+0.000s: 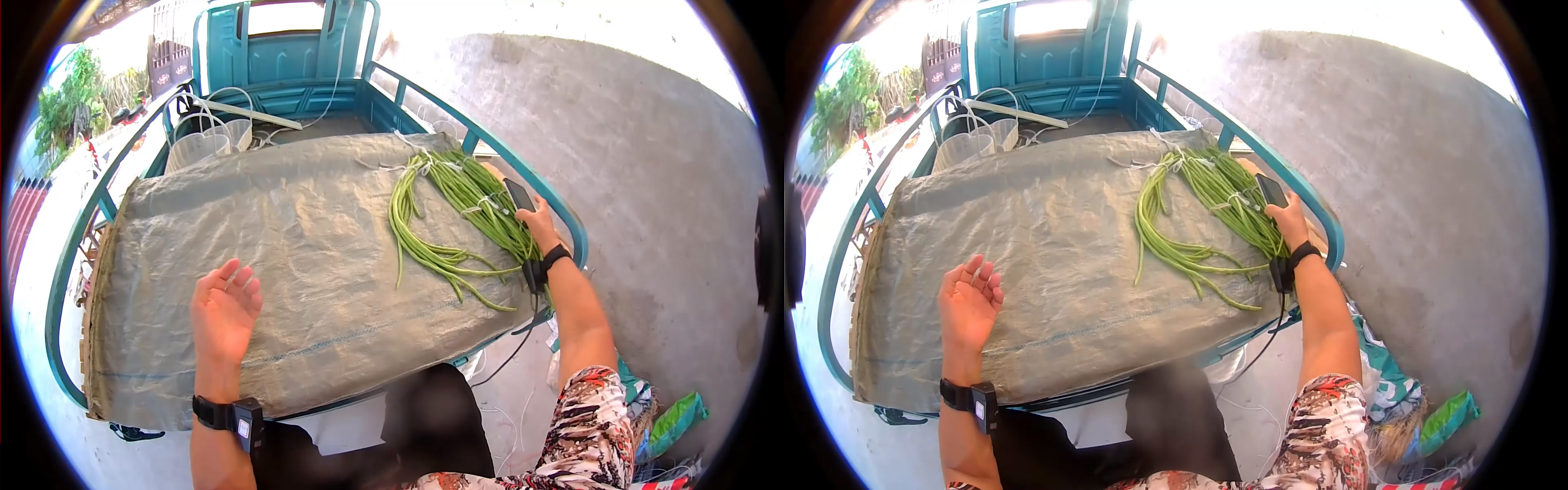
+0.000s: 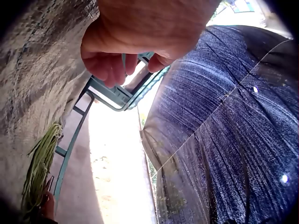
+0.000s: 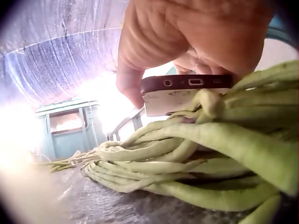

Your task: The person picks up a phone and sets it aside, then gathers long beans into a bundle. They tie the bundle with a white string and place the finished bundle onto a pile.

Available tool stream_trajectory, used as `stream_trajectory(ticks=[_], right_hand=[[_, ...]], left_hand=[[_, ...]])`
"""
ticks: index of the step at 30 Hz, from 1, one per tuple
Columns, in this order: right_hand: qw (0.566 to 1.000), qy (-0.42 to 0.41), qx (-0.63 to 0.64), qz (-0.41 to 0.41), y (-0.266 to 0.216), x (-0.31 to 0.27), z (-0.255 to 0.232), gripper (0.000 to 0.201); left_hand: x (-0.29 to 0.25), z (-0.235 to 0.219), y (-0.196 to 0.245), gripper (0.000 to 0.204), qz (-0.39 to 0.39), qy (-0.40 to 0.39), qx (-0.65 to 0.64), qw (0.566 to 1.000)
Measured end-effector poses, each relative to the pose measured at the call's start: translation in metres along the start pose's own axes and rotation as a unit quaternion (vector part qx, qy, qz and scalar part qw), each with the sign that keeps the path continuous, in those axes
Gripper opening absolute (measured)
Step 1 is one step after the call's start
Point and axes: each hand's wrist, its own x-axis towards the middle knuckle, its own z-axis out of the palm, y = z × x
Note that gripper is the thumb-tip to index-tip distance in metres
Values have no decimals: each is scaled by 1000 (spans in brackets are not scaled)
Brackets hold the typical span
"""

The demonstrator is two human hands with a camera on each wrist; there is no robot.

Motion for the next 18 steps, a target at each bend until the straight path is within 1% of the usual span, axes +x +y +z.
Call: stream_trajectory(ticks=[1, 2, 4, 5, 8, 11, 14, 15, 18], right_hand=[[1000, 15, 22, 9, -3, -6, -2, 85], [996, 3, 74, 42, 5, -2, -2, 84], [978, -19, 176, 107, 33, 12, -6, 82], [975, -3, 195, 106, 55, 23, -4, 77], [958, 1, 243, 150, 44, 8, -15, 66], [973, 49, 200, 100, 69, 16, -18, 53], [991, 66, 112, 41, 99, 28, -29, 53], [996, 61, 24, 57, 85, 18, -36, 64], [985, 126, -101, -63, 84, 6, -35, 53]], left_hand=[[0, 0, 0, 31, 1, -2, 2, 1000], [0, 0, 0, 31, 2, -4, 4, 1000], [0, 0, 0, 31, 0, -8, -1, 1000], [0, 0, 0, 32, -1, -11, -4, 1000], [0, 1, -1, 32, 3, -14, -2, 1000], [0, 0, -1, 33, 5, -17, 1, 1000], [0, 0, -1, 33, 9, -16, 4, 1000], [0, 0, -1, 33, 10, -17, 4, 1000], [1, 0, -1, 33, 10, -23, 2, 1000]])
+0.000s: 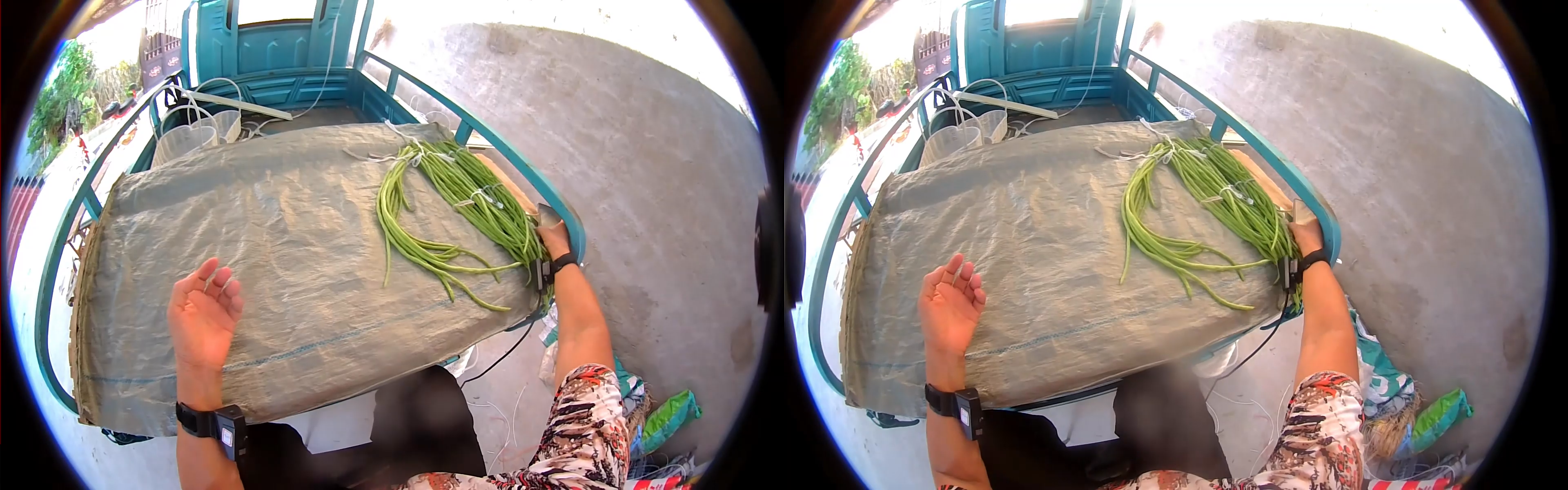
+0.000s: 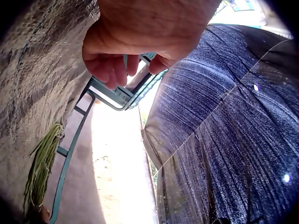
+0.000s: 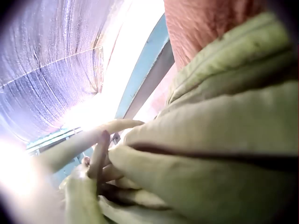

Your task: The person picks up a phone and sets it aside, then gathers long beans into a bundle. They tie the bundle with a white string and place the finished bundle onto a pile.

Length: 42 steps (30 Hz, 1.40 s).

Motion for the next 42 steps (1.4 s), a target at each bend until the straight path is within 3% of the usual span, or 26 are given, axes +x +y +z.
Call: stream_trajectory(ticks=[1, 4, 10, 13, 19, 22, 28, 32, 34, 37, 42], right_hand=[[994, -33, -68, 82, 7, 4, -1, 69], [992, -18, -109, 59, 13, 1, 4, 90], [996, -88, -9, 32, 13, -1, 1, 106], [966, -198, 80, 143, 17, 2, -4, 110], [948, -235, 167, 134, 46, 12, 6, 104], [966, -203, 111, 115, 46, 12, 8, 95], [950, -266, 107, 125, 30, 5, 0, 67], [980, -180, 69, 45, 44, 8, 9, 42], [993, -108, 51, 14, 22, -4, 1, 38], [993, -60, -98, -22, -24, -18, -12, 42], [970, -112, -213, -27, -71, -47, -9, 57]], left_hand=[[0, 0, 0, 33, -1, -2, -2, 1000], [0, -1, 0, 33, 2, -4, -3, 1000], [-1, -1, 0, 34, 5, -4, -1, 1000], [0, -1, 0, 34, 2, -4, -2, 1000], [0, -2, 0, 34, 1, -6, -1, 1000], [0, -2, 0, 34, 4, -8, 1, 1000], [1, -4, 0, 34, 1, -15, -2, 1000], [1, -5, 1, 34, -3, -12, 2, 1000], [1, -4, 1, 34, -3, -10, 0, 1000], [0, -3, 0, 34, -4, -3, 4, 1000], [1, -4, 0, 33, -8, 1, 3, 1000]])
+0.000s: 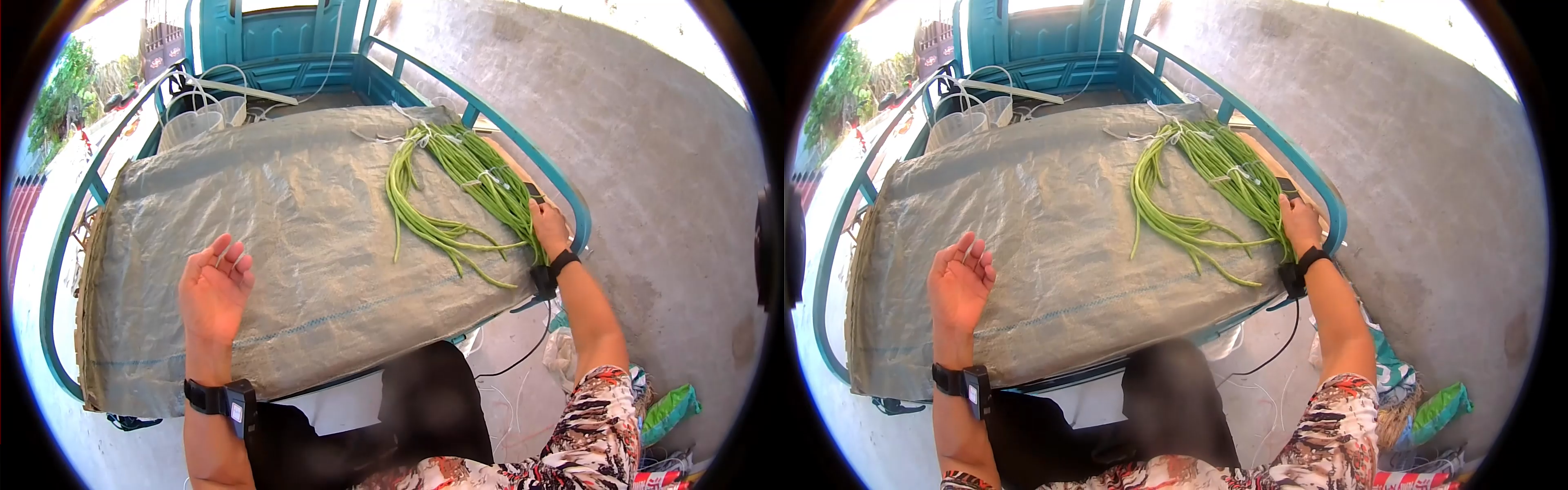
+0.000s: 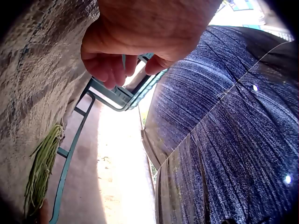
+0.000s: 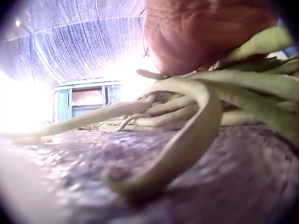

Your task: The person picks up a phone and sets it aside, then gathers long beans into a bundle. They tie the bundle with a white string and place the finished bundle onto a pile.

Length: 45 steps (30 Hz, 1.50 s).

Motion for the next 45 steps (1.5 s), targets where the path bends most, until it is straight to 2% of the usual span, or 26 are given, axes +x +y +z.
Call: stream_trajectory(ticks=[2, 3, 6, 12, 15, 16, 17, 18, 19, 22, 23, 24, 25, 26, 27, 30, 32, 34, 37, 40, 41, 44, 45], right_hand=[[997, -68, -37, -11, -12, -6, -10, 58], [994, -58, -75, 54, -19, -7, -7, 65], [992, -52, -103, 60, -36, -17, -16, 73], [987, -95, -36, 122, -36, -7, -12, 75], [986, -126, 5, 108, -21, 9, -5, 63], [968, -162, 157, 105, -16, 12, -3, 58], [926, -197, 305, 100, -11, 13, 0, 53], [861, -227, 445, 94, -9, 13, 2, 49], [839, -247, 474, 106, -18, 10, -7, 37], [808, -318, 474, 144, -37, 1, -24, 39], [883, -281, 368, 81, -21, 6, -10, 42], [935, -247, 246, 71, -24, 7, -10, 43], [969, -207, 121, 57, -28, 11, -10, 43], [986, -161, -5, 42, -33, 14, -10, 44], [991, -58, -115, -32, -63, -5, -26, 44], [986, 29, -24, -162, -123, -19, -25, 43], [987, -40, 65, -138, -172, -24, -17, 44], [972, -173, 113, -109, -211, -15, -5, 49], [942, -254, 209, -61, -250, 9, 31, 61], [952, -238, 190, -19, -272, 26, 60, 70], [964, -210, 160, 25, -279, 28, 69, 68], [997, -71, 25, 7, -291, 26, 93, 55], [986, -153, 53, 50, -297, 26, 81, 66]], left_hand=[[1, 1, 1, 31, 0, 4, 0, 1000], [1, 1, 1, 31, 0, 6, 3, 1000], [0, 3, 1, 29, 1, 16, 9, 1000], [0, 4, 1, 28, 0, 17, 13, 1000], [-2, 6, 1, 28, 6, 24, 11, 1000], [-1, 4, 1, 28, 7, 22, 11, 1000], [-1, 3, 1, 28, 9, 20, 11, 1000], [-1, 3, 1, 28, 9, 17, 9, 1000], [-1, 3, 1, 28, 8, 15, 7, 1000], [0, 2, 0, 29, 9, 11, 9, 1000], [-1, 3, 0, 29, 9, 11, 9, 1000], [-1, 2, -1, 29, 3, 10, 9, 1000], [0, 1, 0, 29, -1, 8, 9, 1000], [1, 0, 0, 29, -4, 5, 10, 1000], [2, -1, 1, 29, -3, 6, 11, 1000], [0, -1, 0, 29, -3, 16, 12, 1000], [1, 1, 1, 29, -1, 23, 14, 1000], [1, 1, 0, 28, -2, 25, 4, 1000], [1, -1, 0, 28, -4, 28, -9, 1000], [1, -1, 0, 29, -4, 27, -13, 1000], [1, 0, 1, 29, -3, 28, -12, 1000], [0, 2, 2, 30, -7, 31, -12, 999], [-1, 1, 1, 30, -6, 29, -12, 999]])
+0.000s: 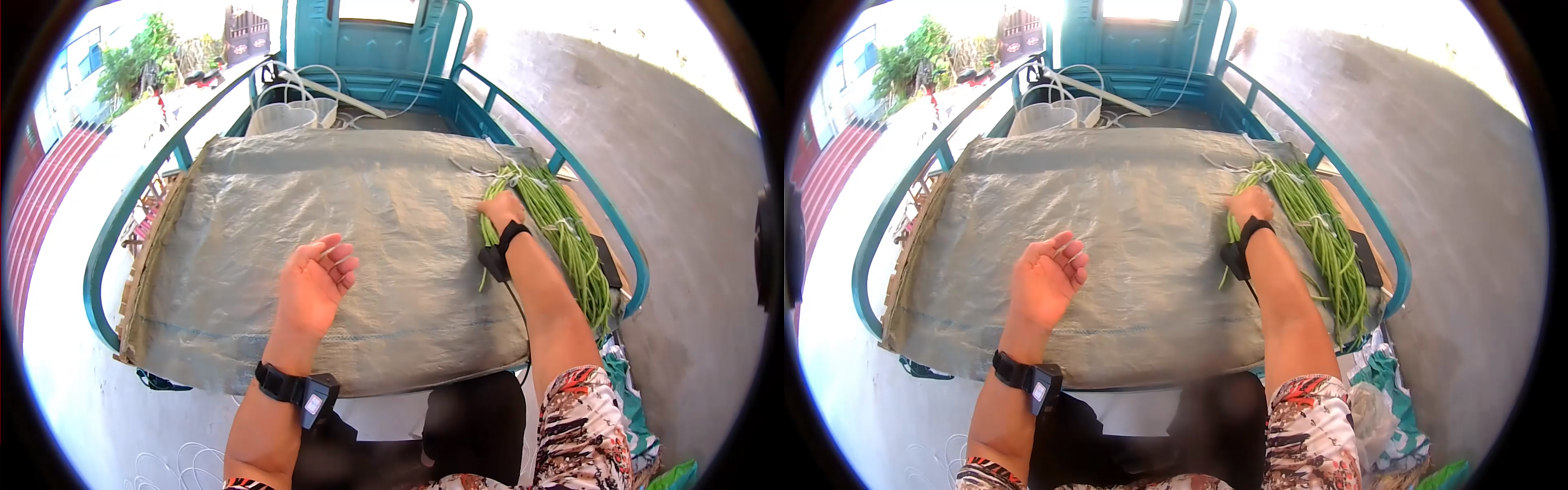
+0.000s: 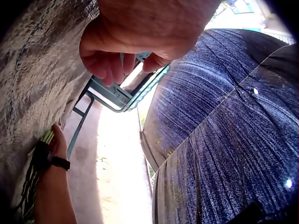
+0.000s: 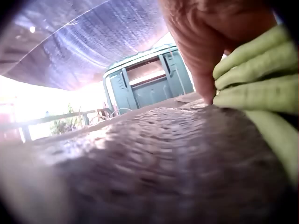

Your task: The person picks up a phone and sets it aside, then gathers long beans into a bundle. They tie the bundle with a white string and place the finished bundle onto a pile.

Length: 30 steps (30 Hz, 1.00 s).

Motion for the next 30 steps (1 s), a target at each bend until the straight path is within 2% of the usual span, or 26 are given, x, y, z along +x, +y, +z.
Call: stream_trajectory(ticks=[3, 4, 5, 7, 8, 11, 12, 15, 19, 21, 23, 24, 27, 28, 30], right_hand=[[998, -56, 36, -10, 2, 9, -1, 39], [998, -35, 48, -7, 2, 7, -1, 32], [992, -42, 105, -54, 11, 14, 2, 34], [974, -45, 208, -72, 18, 31, 12, 28], [969, -99, 213, -71, 26, 49, 21, 26], [987, -38, 113, -107, 23, 18, 13, 45], [977, -66, 150, -134, 22, 19, 17, 48], [982, -64, 97, -150, 17, 11, 15, 44], [954, -71, 102, -271, 6, -13, -7, 39], [922, -188, 191, -279, 6, -26, -25, 37], [869, -303, 277, -278, 4, -43, -47, 36], [880, -291, 167, -337, 7, -45, -54, 42], [899, -202, -31, -388, 38, -47, -39, 53], [921, -200, -6, -334, 44, -50, -33, 59], [932, -142, 8, -334, 55, -59, -29, 60]], left_hand=[[0, 1, -1, 30, 1, -3, -2, 1000], [-1, 1, -1, 30, 1, -2, -2, 1000], [-1, 1, -1, 30, 1, -2, -1, 1000], [-2, 3, 0, 30, 7, -1, 1, 1000], [-3, 3, 0, 30, 7, -1, 2, 1000], [-1, 1, -2, 30, 11, -4, 4, 1000], [0, 1, -2, 29, 11, -6, 2, 1000], [-2, 2, -1, 29, 14, -5, -4, 1000], [-2, 2, 1, 28, 18, 2, -7, 1000], [-2, 2, 0, 28, 18, 3, -9, 1000], [-1, 2, 0, 28, 17, 8, -8, 1000], [-1, 1, 1, 28, 17, 8, -8, 1000], [0, 1, 0, 28, 20, 8, -6, 1000], [0, 0, 0, 28, 21, 7, -1, 1000], [2, -2, -2, 28, 20, 6, 2, 1000]])
